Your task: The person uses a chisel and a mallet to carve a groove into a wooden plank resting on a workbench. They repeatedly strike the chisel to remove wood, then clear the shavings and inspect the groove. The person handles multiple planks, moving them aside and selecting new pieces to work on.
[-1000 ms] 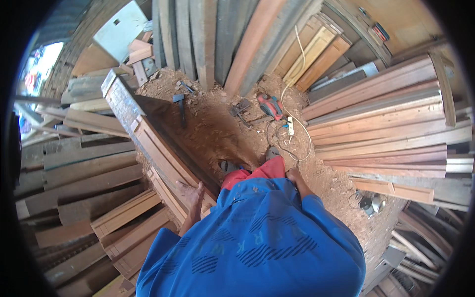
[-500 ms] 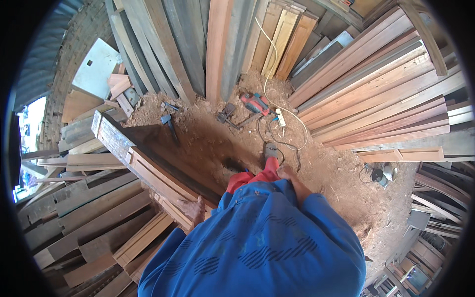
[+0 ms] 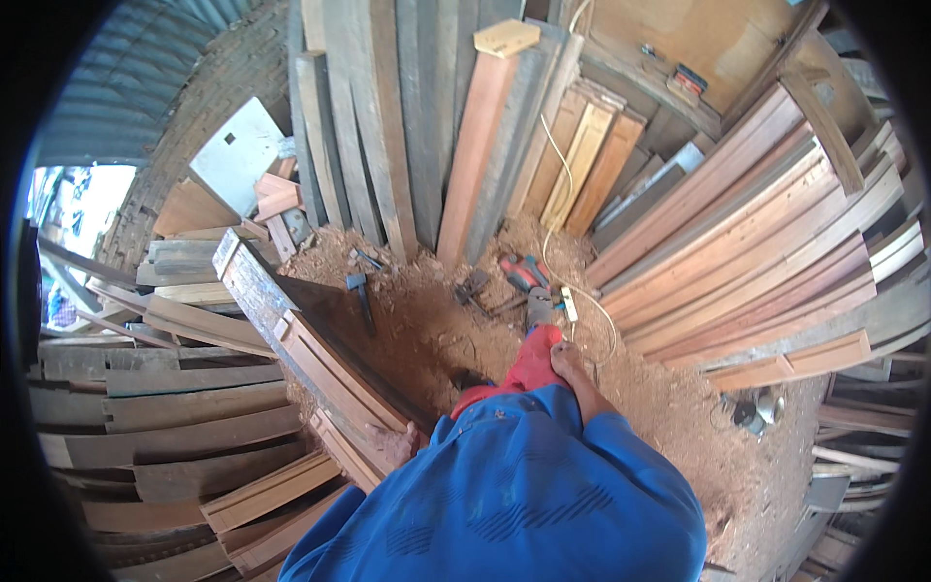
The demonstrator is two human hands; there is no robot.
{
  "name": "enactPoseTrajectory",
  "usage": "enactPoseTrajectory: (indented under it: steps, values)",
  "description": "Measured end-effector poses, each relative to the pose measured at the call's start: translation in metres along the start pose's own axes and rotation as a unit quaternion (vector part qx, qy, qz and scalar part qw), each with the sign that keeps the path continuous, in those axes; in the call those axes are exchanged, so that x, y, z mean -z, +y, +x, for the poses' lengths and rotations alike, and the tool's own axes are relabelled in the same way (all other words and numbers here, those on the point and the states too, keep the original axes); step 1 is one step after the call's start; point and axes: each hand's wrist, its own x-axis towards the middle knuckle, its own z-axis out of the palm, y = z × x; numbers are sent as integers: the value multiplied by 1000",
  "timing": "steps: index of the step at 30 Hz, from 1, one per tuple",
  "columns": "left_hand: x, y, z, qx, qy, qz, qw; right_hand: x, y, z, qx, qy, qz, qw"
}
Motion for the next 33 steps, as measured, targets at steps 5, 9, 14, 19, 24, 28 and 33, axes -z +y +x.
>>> enactPoseTrajectory:
  steps: [5,9,14,19,24,28,33]
  values:
    - [3,0,-7,26,20,-26,999,6,-44,6,-19,-40,-141,989]
    - [4,19,-12,59,17,15,998,-15,-8,47,143,-65,-239,958]
    - [-28,-33,2,-36,34,-85,995,-6,-55,29,35,-88,-109,989]
    - [-2,0,-4,-3,43,-40,998,-45,14,56,194,-217,-275,916]
    - [11,-15,-3,19,99,-269,958,-65,3,69,289,-258,-376,841]
    - [11,-28,-19,23,70,-330,941,-26,-40,65,367,-286,-462,755]
    - [6,-24,-24,43,32,-329,943,-24,14,118,486,-203,-386,757]
